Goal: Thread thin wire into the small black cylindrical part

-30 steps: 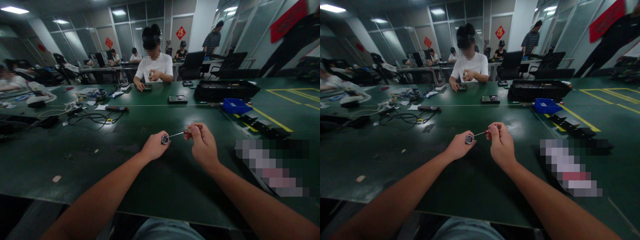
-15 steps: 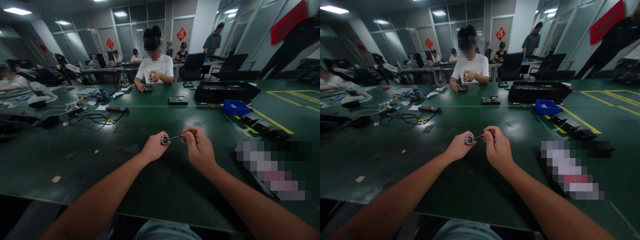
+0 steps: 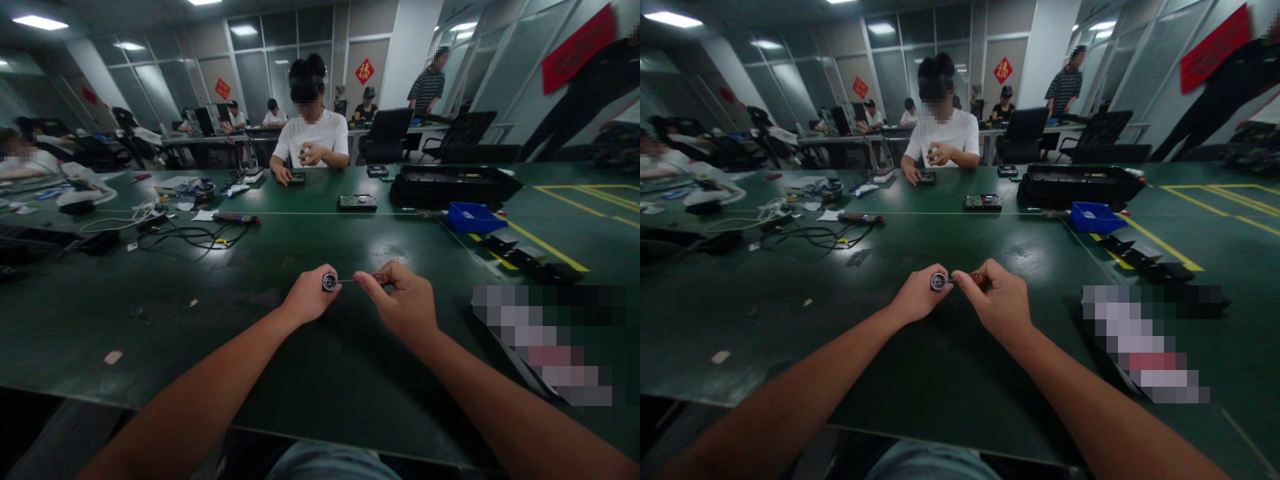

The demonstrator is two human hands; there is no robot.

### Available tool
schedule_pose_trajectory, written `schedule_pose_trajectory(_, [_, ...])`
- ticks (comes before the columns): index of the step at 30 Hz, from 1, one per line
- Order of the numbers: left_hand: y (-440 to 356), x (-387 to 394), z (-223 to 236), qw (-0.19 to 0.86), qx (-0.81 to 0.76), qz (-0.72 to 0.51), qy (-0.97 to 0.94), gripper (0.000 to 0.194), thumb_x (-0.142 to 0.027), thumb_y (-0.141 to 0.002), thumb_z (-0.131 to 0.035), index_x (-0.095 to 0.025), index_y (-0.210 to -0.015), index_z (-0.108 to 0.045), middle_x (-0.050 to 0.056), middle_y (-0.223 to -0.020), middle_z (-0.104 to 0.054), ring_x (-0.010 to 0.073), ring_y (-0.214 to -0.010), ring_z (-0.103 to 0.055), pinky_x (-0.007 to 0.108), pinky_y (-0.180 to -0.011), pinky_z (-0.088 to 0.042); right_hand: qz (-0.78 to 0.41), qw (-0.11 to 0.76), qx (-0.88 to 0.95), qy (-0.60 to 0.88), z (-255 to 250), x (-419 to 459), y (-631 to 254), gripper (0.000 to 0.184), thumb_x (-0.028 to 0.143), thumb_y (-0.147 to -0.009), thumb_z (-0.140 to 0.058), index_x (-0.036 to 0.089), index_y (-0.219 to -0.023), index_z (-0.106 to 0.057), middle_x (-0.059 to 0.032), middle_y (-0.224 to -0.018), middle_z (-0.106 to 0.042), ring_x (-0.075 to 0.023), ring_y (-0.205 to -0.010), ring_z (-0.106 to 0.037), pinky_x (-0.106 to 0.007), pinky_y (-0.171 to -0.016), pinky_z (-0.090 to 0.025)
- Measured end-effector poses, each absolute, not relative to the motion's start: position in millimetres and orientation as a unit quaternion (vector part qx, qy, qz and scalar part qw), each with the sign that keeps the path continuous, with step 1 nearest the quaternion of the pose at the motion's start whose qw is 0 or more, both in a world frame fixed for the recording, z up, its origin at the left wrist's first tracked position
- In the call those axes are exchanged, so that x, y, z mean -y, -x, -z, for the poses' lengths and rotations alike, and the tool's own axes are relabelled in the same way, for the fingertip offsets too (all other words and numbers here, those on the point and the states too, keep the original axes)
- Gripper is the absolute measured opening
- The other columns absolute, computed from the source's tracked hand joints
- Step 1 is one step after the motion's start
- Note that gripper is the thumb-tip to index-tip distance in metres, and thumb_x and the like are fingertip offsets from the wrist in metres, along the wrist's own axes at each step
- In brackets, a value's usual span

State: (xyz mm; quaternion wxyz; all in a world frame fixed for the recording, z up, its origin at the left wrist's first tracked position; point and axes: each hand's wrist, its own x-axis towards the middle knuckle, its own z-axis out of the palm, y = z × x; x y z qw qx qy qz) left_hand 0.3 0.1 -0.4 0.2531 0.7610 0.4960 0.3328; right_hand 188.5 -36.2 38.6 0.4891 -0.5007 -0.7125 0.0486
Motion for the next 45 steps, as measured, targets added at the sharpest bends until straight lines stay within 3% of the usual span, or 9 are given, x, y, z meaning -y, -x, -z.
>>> schedule_pose_trajectory(5, [0.5, 0.5, -1.8, 0.251, -0.499, -0.33, -0.761, 0.009, -0.03, -0.085, -0.061, -0.021, -0.087, -0.058, -0.003, -0.076, -0.062, 0.0126, -0.067, -0.055, 0.025, -0.059, -0.036, -0.041, 0.47, 0.748, 0.467, -38.8, 37.7, -189.4, 0.028, 0.045, -0.085, -0.068, 0.021, -0.073, -0.061, 0.001, -0.062, -0.064, -0.0127, -0.05, -0.057, -0.026, -0.05, -0.041])
schedule_pose_trajectory(11, [1.5, -2.5, 2.6, 0.234, -0.505, -0.334, -0.761, 0.009, -0.028, -0.085, -0.061, -0.021, -0.088, -0.058, -0.003, -0.077, -0.063, 0.0125, -0.068, -0.056, 0.025, -0.06, -0.036, -0.05, 0.444, 0.802, 0.398, -38.9, 37.0, -190.4, 0.012, 0.027, -0.093, -0.056, 0.02, -0.102, -0.061, -0.0054, -0.088, -0.069, -0.0188, -0.077, -0.066, -0.031, -0.069, -0.05])
schedule_pose_trajectory(14, [1.5, -3.8, 4.7, 0.23, -0.503, -0.334, -0.763, 0.008, -0.027, -0.084, -0.061, -0.021, -0.088, -0.058, -0.003, -0.077, -0.063, 0.0124, -0.069, -0.056, 0.025, -0.061, -0.037, -0.067, 0.421, 0.816, 0.39, -41.7, 37.0, -191.2, 0.012, 0.02, -0.093, -0.051, 0.02, -0.101, -0.059, -0.0058, -0.09, -0.067, -0.0192, -0.081, -0.064, -0.032, -0.073, -0.049])
schedule_pose_trajectory(19, [0.4, -3.7, 4.6, 0.23, -0.502, -0.329, -0.766, 0.008, -0.028, -0.084, -0.062, -0.021, -0.087, -0.058, -0.004, -0.075, -0.062, 0.0121, -0.067, -0.055, 0.025, -0.06, -0.036, -0.059, 0.393, 0.823, 0.405, -45.5, 40.6, -190.4, 0.012, 0.026, -0.095, -0.051, 0.02, -0.097, -0.061, -0.0025, -0.079, -0.066, -0.0168, -0.068, -0.062, -0.03, -0.064, -0.045])
schedule_pose_trajectory(24, [1.0, -2.0, 1.3, 0.241, -0.495, -0.334, -0.765, 0.008, -0.027, -0.084, -0.061, -0.021, -0.087, -0.057, -0.003, -0.075, -0.062, 0.0122, -0.067, -0.055, 0.024, -0.06, -0.036, -0.115, 0.451, 0.78, 0.419, -38.8, 41.4, -188.2, 0.021, 0.025, -0.094, -0.052, 0.02, -0.114, -0.056, -0.0071, -0.094, -0.069, -0.0203, -0.084, -0.067, -0.033, -0.074, -0.05])
schedule_pose_trajectory(28, [1.3, -1.7, -0.8, 0.242, -0.504, -0.338, -0.757, 0.008, -0.027, -0.084, -0.061, -0.021, -0.087, -0.058, -0.003, -0.076, -0.063, 0.0126, -0.069, -0.057, 0.025, -0.061, -0.037, -0.224, 0.493, 0.718, 0.438, -33.2, 35.4, -186.9, 0.017, 0.033, -0.096, -0.051, 0.021, -0.103, -0.06, -0.0052, -0.09, -0.07, -0.0197, -0.084, -0.068, -0.033, -0.074, -0.052])
schedule_pose_trajectory(33, [0.0, -0.9, -2.2, 0.245, -0.484, -0.331, -0.772, 0.008, -0.028, -0.083, -0.063, -0.021, -0.085, -0.06, -0.003, -0.077, -0.063, 0.0121, -0.069, -0.057, 0.024, -0.061, -0.037, -0.32, 0.576, 0.607, 0.444, -32.0, 25.4, -186.8, 0.026, 0.041, -0.098, -0.047, 0.02, -0.089, -0.06, -0.0011, -0.073, -0.063, -0.0153, -0.065, -0.061, -0.031, -0.063, -0.051])
schedule_pose_trajectory(38, [0.0, -0.1, -3.9, 0.249, -0.487, -0.336, -0.767, 0.008, -0.027, -0.084, -0.063, -0.021, -0.086, -0.059, -0.003, -0.076, -0.063, 0.0119, -0.069, -0.057, 0.024, -0.061, -0.038, -0.26, 0.608, 0.603, 0.447, -32.3, 29.0, -187.4, 0.023, 0.041, -0.099, -0.047, 0.021, -0.093, -0.058, -0.0005, -0.077, -0.062, -0.0147, -0.068, -0.062, -0.031, -0.066, -0.05])
schedule_pose_trajectory(45, [-0.6, 0.3, -2.5, 0.241, -0.491, -0.336, -0.767, 0.008, -0.027, -0.084, -0.063, -0.021, -0.087, -0.058, -0.003, -0.077, -0.064, 0.0126, -0.07, -0.057, 0.025, -0.063, -0.038, -0.179, 0.518, 0.692, 0.469, -33.6, 34.9, -185.1, 0.017, 0.037, -0.098, -0.047, 0.022, -0.098, -0.056, -0.0027, -0.081, -0.07, -0.0182, -0.075, -0.07, -0.032, -0.07, -0.051])
